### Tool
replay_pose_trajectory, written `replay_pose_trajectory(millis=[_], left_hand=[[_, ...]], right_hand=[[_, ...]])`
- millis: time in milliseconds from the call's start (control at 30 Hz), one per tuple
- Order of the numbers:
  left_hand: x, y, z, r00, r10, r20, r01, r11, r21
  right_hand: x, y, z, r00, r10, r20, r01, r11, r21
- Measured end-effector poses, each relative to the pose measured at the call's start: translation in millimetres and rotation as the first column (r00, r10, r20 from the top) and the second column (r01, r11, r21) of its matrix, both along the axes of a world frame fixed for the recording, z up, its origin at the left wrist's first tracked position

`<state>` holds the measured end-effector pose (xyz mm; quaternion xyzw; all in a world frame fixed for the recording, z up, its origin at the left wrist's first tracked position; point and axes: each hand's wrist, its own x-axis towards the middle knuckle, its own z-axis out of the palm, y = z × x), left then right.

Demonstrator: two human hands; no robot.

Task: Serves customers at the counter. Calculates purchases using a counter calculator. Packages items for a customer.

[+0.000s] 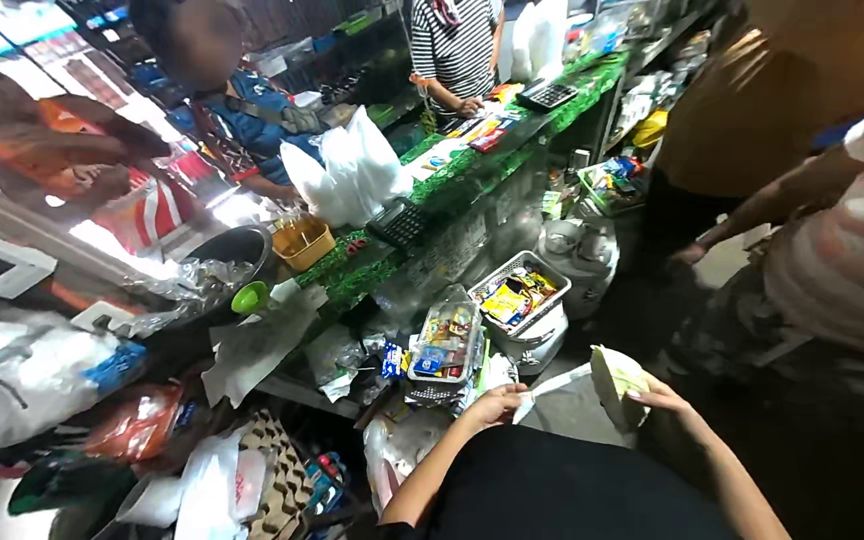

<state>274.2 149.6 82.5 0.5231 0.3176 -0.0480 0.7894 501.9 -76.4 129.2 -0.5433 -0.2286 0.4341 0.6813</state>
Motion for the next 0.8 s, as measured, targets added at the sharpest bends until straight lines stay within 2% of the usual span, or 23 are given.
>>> replay_pose_trajectory(millis=[100,200,233,333,400,500,567,667,733,800], left_hand=[[4,0,-1,0.987,0.160,-0.014,-0.157,0.979,0.128],[6,7,-10,0.977,0.206,-0.050,-0.173,0.911,0.375],[7,10,-9,0.974,0.225,-0.040,-0.189,0.890,0.414],[9,18,1,0.942,0.334,0.032,-0.317,0.855,0.411],[10,23,6,0.896,0.438,0.070,-0.431,0.823,0.371],[14,21,13,0.836,0.548,0.015,-0.533,0.805,0.260],[24,9,18,0.848,0.530,-0.008,-0.519,0.834,0.188],[43,-19,32,0.943,0.332,0.021,-0.331,0.932,0.144],[49,-35,42,0.977,0.201,0.066,-0.210,0.964,0.163],[52,-38,47,0.985,0.156,0.077,-0.167,0.971,0.169]], right_hand=[[-8,-3,11,0.999,-0.031,-0.011,0.031,0.999,-0.035],[-6,-5,-11,1.000,0.008,-0.027,-0.008,1.000,0.007],[-8,-5,-9,1.000,0.017,-0.023,-0.018,0.999,-0.042],[-11,-6,-13,0.997,0.036,-0.064,-0.043,0.992,-0.116],[-16,-3,-10,0.993,-0.031,-0.115,0.015,0.991,-0.135],[-25,3,-7,0.984,-0.062,-0.166,0.043,0.993,-0.113],[-29,8,-9,0.980,0.048,-0.193,-0.051,0.999,-0.008],[-37,27,-5,0.944,0.285,-0.168,-0.251,0.947,0.199],[-46,41,6,0.944,0.286,-0.165,-0.264,0.954,0.140],[-40,46,0,0.932,0.303,-0.199,-0.282,0.951,0.128]])
